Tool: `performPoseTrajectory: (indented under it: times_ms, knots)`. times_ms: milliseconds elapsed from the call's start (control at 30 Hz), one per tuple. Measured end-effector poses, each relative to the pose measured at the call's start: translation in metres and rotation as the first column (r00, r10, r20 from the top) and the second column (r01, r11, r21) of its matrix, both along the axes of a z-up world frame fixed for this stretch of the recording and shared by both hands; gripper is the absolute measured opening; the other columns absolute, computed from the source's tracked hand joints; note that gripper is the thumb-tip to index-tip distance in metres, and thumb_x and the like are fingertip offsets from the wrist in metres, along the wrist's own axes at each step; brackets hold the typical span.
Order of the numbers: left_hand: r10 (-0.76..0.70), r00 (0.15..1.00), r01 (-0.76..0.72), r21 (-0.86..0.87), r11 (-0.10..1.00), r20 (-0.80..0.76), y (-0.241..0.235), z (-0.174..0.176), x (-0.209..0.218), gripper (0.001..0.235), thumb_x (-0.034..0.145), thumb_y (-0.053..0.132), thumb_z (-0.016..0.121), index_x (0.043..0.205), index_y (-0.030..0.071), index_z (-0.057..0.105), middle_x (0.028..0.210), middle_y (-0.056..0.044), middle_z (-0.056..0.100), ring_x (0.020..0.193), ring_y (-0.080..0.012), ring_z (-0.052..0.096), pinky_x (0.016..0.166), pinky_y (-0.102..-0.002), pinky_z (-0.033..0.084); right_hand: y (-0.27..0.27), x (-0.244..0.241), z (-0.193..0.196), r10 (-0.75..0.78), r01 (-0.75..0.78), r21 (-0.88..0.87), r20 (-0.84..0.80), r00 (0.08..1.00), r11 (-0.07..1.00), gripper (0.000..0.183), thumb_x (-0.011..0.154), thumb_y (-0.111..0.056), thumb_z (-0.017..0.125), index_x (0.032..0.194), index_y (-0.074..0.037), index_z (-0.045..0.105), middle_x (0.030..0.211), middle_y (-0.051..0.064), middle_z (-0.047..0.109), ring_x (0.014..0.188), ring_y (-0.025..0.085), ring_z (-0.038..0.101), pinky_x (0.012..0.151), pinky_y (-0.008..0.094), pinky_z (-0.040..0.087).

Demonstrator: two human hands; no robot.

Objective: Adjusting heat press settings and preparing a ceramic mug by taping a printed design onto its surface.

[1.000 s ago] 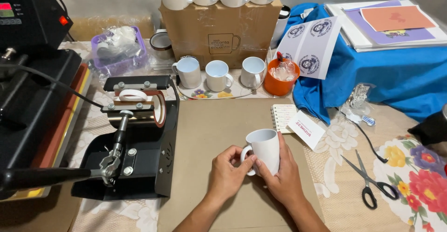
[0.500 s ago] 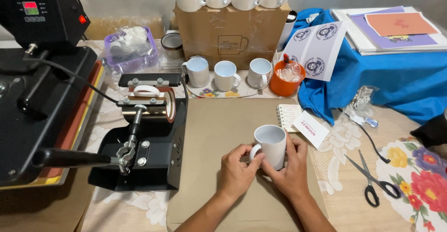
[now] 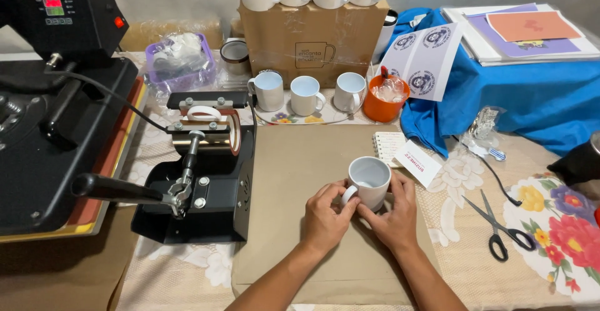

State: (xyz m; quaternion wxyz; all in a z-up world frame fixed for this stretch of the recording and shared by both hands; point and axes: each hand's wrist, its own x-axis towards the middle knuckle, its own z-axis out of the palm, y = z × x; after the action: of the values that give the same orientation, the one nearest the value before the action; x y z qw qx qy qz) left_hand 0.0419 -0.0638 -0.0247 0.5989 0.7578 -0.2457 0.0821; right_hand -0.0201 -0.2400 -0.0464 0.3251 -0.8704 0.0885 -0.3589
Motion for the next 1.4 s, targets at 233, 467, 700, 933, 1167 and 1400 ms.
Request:
performPoseTrajectory:
  times_ms: [233, 467, 700, 933, 1167, 1400]
  knots:
    - [0.012, 0.998, -0.009, 0.046, 0.999, -0.067, 0.002, 0.000, 0.000, 0.014, 0.092, 0.021, 0.088, 0.095, 0.015, 0.075, 0.129, -0.001, 0.087, 0.097, -0.0199, 0.084, 0.073, -0.032, 0.070, 0.000, 0.002, 0.000, 0.019, -0.019, 0.022, 0.007, 1.000, 1.000, 0.096, 0.074, -0.040, 0.101, 0.157, -0.007, 0.064, 0.139, 0.017, 0.061, 0.132, 0.030, 0.063, 0.101, 0.041, 0.062]
    - [0.014, 0.998, -0.009, 0.077, 0.997, -0.068, -0.002, 0.000, 0.002, 0.016, 0.094, 0.023, 0.087, 0.098, 0.015, 0.074, 0.131, 0.001, 0.086, 0.084, -0.0206, 0.081, 0.067, -0.037, 0.066, -0.002, 0.004, 0.000, -0.020, 0.021, 0.030, -0.018, 1.000, 0.999, 0.100, 0.072, -0.041, 0.101, 0.159, -0.010, 0.063, 0.137, 0.016, 0.058, 0.129, 0.029, 0.065, 0.100, 0.041, 0.062]
    - [0.028, 0.998, -0.024, 0.083, 0.996, -0.052, -0.001, -0.004, 0.000, 0.018, 0.094, 0.023, 0.087, 0.098, 0.015, 0.071, 0.130, 0.001, 0.087, 0.075, -0.0201, 0.076, 0.063, -0.039, 0.062, -0.005, 0.005, -0.007, -0.022, 0.022, 0.014, -0.015, 1.000, 1.000, 0.103, 0.071, -0.044, 0.102, 0.160, -0.010, 0.063, 0.138, 0.016, 0.059, 0.130, 0.030, 0.065, 0.099, 0.042, 0.062]
    - [0.009, 0.999, -0.007, 0.047, 0.999, -0.053, -0.002, -0.002, 0.001, 0.018, 0.094, 0.023, 0.086, 0.097, 0.015, 0.071, 0.133, 0.002, 0.087, 0.076, -0.0203, 0.079, 0.067, -0.036, 0.064, -0.009, 0.006, -0.012, -0.006, 0.008, -0.029, 0.057, 0.998, 1.000, 0.104, 0.071, -0.041, 0.101, 0.160, -0.007, 0.060, 0.139, 0.020, 0.058, 0.130, 0.033, 0.064, 0.100, 0.044, 0.062]
    - [0.048, 0.953, -0.014, 0.115, 0.993, -0.299, 0.000, 0.009, -0.001, 0.020, 0.092, 0.035, 0.087, 0.098, 0.022, 0.073, 0.136, 0.010, 0.088, 0.079, -0.0187, 0.089, 0.062, -0.036, 0.063, -0.002, 0.003, -0.006, -0.047, 0.048, -0.021, 0.031, 0.998, 0.999, 0.107, 0.073, -0.043, 0.101, 0.164, -0.008, 0.057, 0.139, 0.018, 0.062, 0.124, 0.030, 0.067, 0.092, 0.042, 0.064]
    - [0.097, 0.857, 0.002, 0.193, 0.981, -0.505, 0.002, 0.035, -0.008, 0.022, 0.088, 0.046, 0.090, 0.097, 0.031, 0.077, 0.115, 0.018, 0.093, 0.089, -0.0099, 0.092, 0.070, -0.033, 0.063, 0.007, -0.007, 0.010, -0.045, 0.036, 0.072, 0.118, 0.992, 0.997, 0.085, 0.071, -0.035, 0.103, 0.142, -0.009, 0.064, 0.136, 0.012, 0.070, 0.119, 0.026, 0.068, 0.101, 0.037, 0.057]
